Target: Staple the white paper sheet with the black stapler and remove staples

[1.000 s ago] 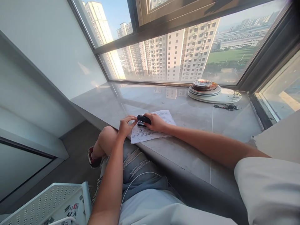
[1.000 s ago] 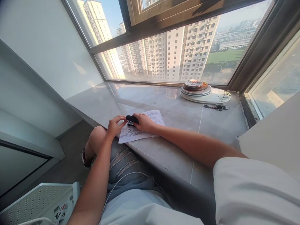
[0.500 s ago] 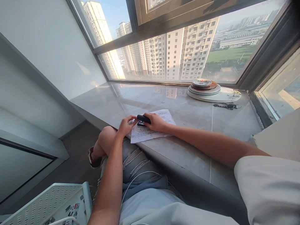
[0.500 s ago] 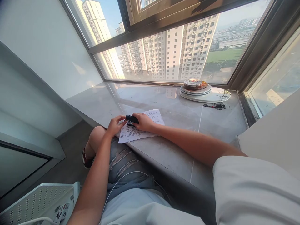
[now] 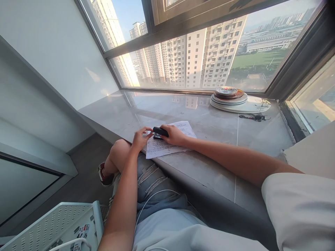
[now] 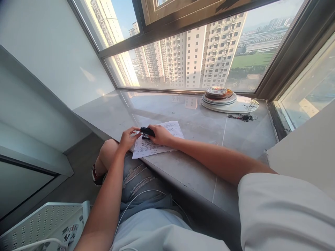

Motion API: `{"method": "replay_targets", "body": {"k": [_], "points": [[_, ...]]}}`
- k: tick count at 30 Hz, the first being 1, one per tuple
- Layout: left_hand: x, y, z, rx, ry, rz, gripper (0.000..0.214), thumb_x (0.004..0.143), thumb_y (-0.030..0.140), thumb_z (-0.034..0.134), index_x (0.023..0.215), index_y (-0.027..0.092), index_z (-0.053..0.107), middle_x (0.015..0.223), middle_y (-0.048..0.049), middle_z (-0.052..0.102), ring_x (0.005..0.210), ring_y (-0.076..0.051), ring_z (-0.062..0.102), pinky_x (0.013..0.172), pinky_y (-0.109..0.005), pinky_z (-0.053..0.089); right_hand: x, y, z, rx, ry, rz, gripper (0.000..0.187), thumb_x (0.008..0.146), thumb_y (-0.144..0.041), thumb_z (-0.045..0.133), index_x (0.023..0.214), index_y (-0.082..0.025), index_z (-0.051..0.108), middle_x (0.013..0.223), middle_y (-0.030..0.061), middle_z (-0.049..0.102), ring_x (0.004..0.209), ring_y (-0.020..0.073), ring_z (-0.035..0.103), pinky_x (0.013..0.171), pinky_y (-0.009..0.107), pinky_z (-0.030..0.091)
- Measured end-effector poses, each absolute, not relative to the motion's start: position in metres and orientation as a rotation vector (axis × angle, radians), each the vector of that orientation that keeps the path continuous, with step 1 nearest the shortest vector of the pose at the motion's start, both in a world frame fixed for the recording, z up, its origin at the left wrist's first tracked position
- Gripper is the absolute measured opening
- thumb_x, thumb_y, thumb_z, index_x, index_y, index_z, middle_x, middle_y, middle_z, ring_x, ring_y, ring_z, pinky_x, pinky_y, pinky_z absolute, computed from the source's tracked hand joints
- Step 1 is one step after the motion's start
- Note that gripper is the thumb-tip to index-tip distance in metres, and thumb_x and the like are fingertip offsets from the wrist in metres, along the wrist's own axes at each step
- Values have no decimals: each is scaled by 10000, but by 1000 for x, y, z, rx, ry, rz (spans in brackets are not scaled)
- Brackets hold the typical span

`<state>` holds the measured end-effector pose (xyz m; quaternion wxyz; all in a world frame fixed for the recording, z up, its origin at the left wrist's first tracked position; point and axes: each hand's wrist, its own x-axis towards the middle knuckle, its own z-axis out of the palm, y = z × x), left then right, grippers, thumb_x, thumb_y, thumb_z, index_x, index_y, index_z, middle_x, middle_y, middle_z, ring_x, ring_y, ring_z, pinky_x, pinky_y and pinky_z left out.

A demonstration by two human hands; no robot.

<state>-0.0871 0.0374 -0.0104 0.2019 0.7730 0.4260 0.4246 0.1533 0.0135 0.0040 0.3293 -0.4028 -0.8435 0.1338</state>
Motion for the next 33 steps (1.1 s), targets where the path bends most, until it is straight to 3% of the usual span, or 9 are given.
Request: {"method": "replay_targets", "body": {"k": [10, 33], "points": [[-88, 36, -5, 2181, 1231, 1063, 268, 878, 354, 677, 1126, 257, 709, 1142, -67, 753, 1109, -259, 676, 937, -407, 501, 153, 14, 3, -1036, -2203, 352, 213, 888, -272, 640, 1086, -200, 606, 978, 67, 715, 848, 213, 633, 713, 273, 394], [-88, 36, -8, 2125, 1240, 1113, 297, 854, 440, 725, 1088, 260, 698, 1125, -74, 764, 1085, -262, 702, 938, -418, 505, 154, 13, 4, -1031, -2202, 366, 185, 897, -293, 631, 1060, -209, 603, 955, 63, 712, 839, 211, 627, 717, 274, 396]]}}
